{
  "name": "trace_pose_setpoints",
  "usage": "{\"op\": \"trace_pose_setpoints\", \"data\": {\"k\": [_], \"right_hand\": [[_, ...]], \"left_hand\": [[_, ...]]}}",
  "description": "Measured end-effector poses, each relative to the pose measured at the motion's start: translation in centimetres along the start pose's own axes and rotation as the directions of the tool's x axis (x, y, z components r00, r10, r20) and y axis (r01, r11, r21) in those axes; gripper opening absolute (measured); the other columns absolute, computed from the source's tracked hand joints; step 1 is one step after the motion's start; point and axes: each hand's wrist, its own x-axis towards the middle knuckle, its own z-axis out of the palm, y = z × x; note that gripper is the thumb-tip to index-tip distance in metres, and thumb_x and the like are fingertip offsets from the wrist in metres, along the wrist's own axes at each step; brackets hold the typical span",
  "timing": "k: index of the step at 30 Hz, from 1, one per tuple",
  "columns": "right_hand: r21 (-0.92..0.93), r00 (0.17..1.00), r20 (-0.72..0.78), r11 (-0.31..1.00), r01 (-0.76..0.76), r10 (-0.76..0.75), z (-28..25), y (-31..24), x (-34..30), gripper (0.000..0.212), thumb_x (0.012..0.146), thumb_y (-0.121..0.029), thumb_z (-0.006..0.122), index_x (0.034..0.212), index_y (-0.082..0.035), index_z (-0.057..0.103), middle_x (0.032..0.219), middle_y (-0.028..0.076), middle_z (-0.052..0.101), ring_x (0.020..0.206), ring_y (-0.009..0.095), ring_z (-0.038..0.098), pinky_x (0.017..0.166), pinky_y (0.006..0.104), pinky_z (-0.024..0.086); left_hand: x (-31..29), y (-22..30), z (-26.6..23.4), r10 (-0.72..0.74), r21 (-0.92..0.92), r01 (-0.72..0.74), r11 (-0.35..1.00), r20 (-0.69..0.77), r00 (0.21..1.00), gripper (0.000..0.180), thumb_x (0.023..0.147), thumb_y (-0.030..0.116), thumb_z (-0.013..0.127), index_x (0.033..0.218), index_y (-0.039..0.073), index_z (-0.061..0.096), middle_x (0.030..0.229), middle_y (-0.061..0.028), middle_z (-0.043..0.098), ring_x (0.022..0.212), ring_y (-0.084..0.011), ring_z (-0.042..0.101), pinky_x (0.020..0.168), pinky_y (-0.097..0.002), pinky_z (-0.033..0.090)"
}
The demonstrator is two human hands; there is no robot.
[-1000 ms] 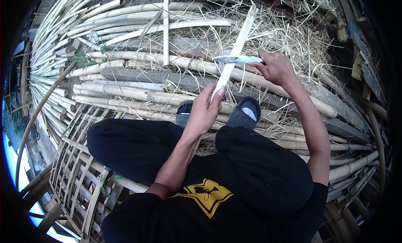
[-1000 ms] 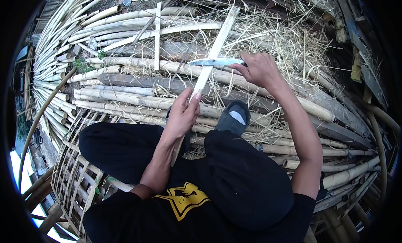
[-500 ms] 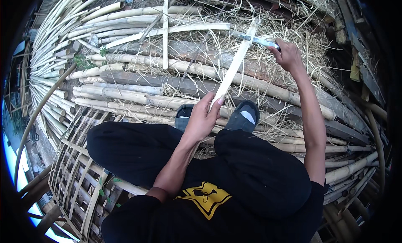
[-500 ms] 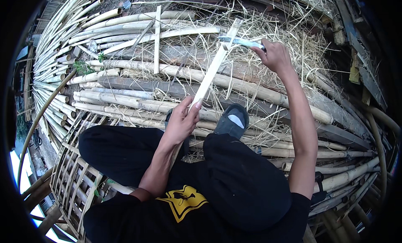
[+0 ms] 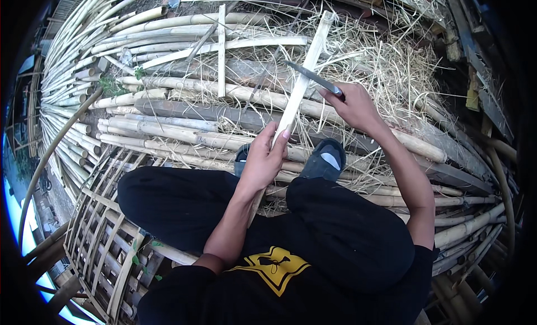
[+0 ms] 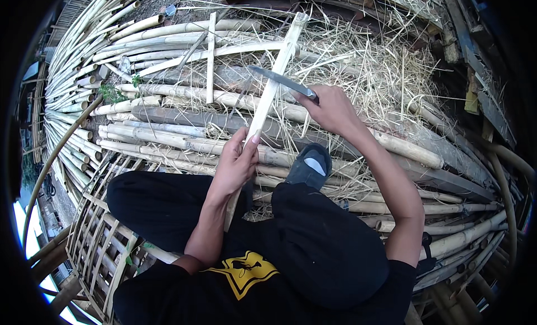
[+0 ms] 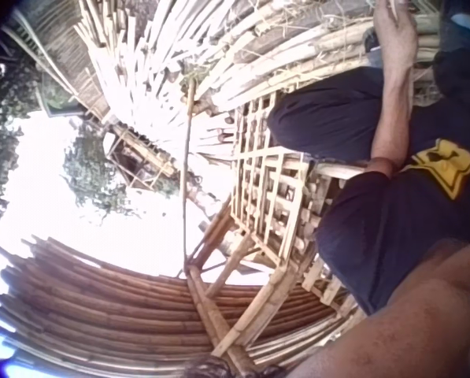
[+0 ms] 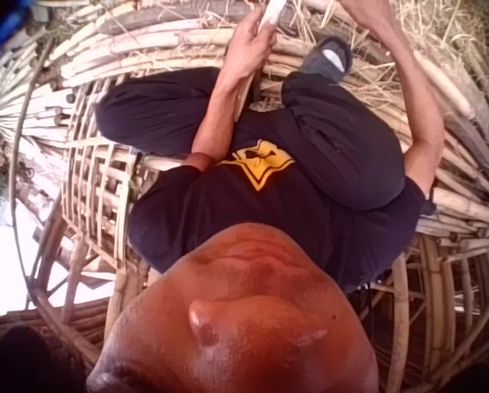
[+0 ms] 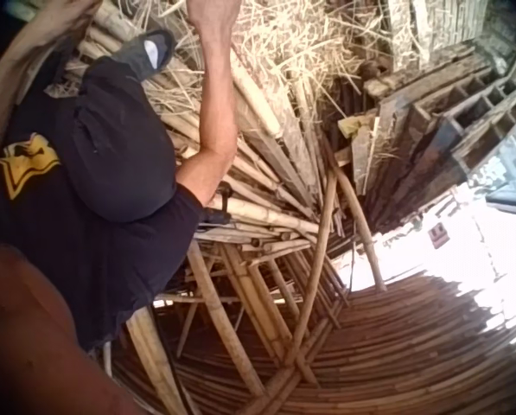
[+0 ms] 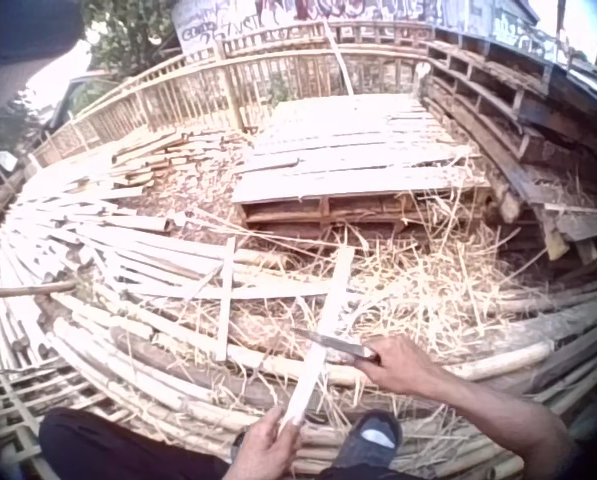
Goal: The person holds a strip of bamboo by hand and shaves along its length using a knife.
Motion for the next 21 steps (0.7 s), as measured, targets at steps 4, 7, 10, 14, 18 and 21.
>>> {"op": "trace_pose_setpoints", "data": {"k": [4,7,10,14,18,21], "right_hand": [[-0.209,0.988,-0.041,0.968,0.139,-0.150,0.9,-1.3,-0.8,0.024,0.082,-0.023,0.062,0.071,-0.001,0.065,0.055,0.018,0.058,0.054,0.034,0.061,0.056,0.0448,0.050],[-0.462,0.985,0.077,0.869,0.174,-0.156,-1.5,-0.2,1.5,0.024,0.083,-0.023,0.057,0.070,-0.004,0.065,0.056,0.016,0.060,0.052,0.033,0.062,0.053,0.0430,0.051],[-0.488,0.881,-0.460,0.860,-0.151,-0.107,-9.4,6.8,7.3,0.025,0.086,-0.025,0.054,0.076,-0.008,0.069,0.062,0.016,0.063,0.058,0.034,0.064,0.056,0.0433,0.052],[-0.335,0.936,-0.347,0.924,-0.186,0.063,-6.2,4.0,6.4,0.034,0.087,-0.033,0.058,0.072,-0.003,0.066,0.068,0.019,0.064,0.067,0.038,0.064,0.066,0.0465,0.050],[0.114,0.973,-0.014,0.967,-0.229,0.232,-2.5,3.6,5.1,0.049,0.083,-0.040,0.066,0.056,-0.001,0.051,0.050,0.008,0.051,0.048,0.020,0.049,0.052,0.0372,0.040],[0.029,0.987,0.039,0.987,-0.158,0.157,-0.4,0.5,3.0,0.038,0.083,-0.028,0.063,0.056,-0.003,0.054,0.048,0.009,0.052,0.044,0.020,0.050,0.050,0.0381,0.043]], "left_hand": [[0.0,-0.3,0.4,0.037,0.039,-0.037,0.999,0.007,0.999,0.020,0.100,0.023,0.049,0.097,0.003,0.053,0.061,0.0034,0.044,0.050,-0.0025,0.036,0.044,-0.0223,0.030],[-0.1,-1.0,0.6,0.118,-0.024,-0.118,0.993,0.043,0.992,0.015,0.101,0.023,0.046,0.096,0.009,0.046,0.057,0.0074,0.034,0.040,-0.0001,0.025,0.035,-0.0186,0.019],[0.1,-0.2,2.4,0.165,0.020,-0.169,0.985,0.135,0.977,0.015,0.102,0.023,0.046,0.096,0.009,0.046,0.057,0.0079,0.033,0.041,-0.0001,0.024,0.035,-0.0187,0.018],[-0.1,1.0,1.2,0.025,-0.101,-0.016,0.995,0.087,0.996,0.016,0.101,0.024,0.046,0.097,0.009,0.046,0.057,0.0072,0.034,0.043,-0.0001,0.026,0.036,-0.0185,0.020],[0.7,-0.9,1.1,0.109,-0.062,-0.105,0.992,0.061,0.992,0.016,0.101,0.024,0.046,0.098,0.009,0.046,0.057,0.0067,0.035,0.040,0.0002,0.024,0.034,-0.0189,0.018],[0.4,0.4,0.6,0.075,-0.081,-0.071,0.994,0.051,0.996,0.016,0.102,0.025,0.046,0.098,0.009,0.046,0.057,0.0065,0.035,0.039,-0.0002,0.024,0.034,-0.0190,0.019]]}}
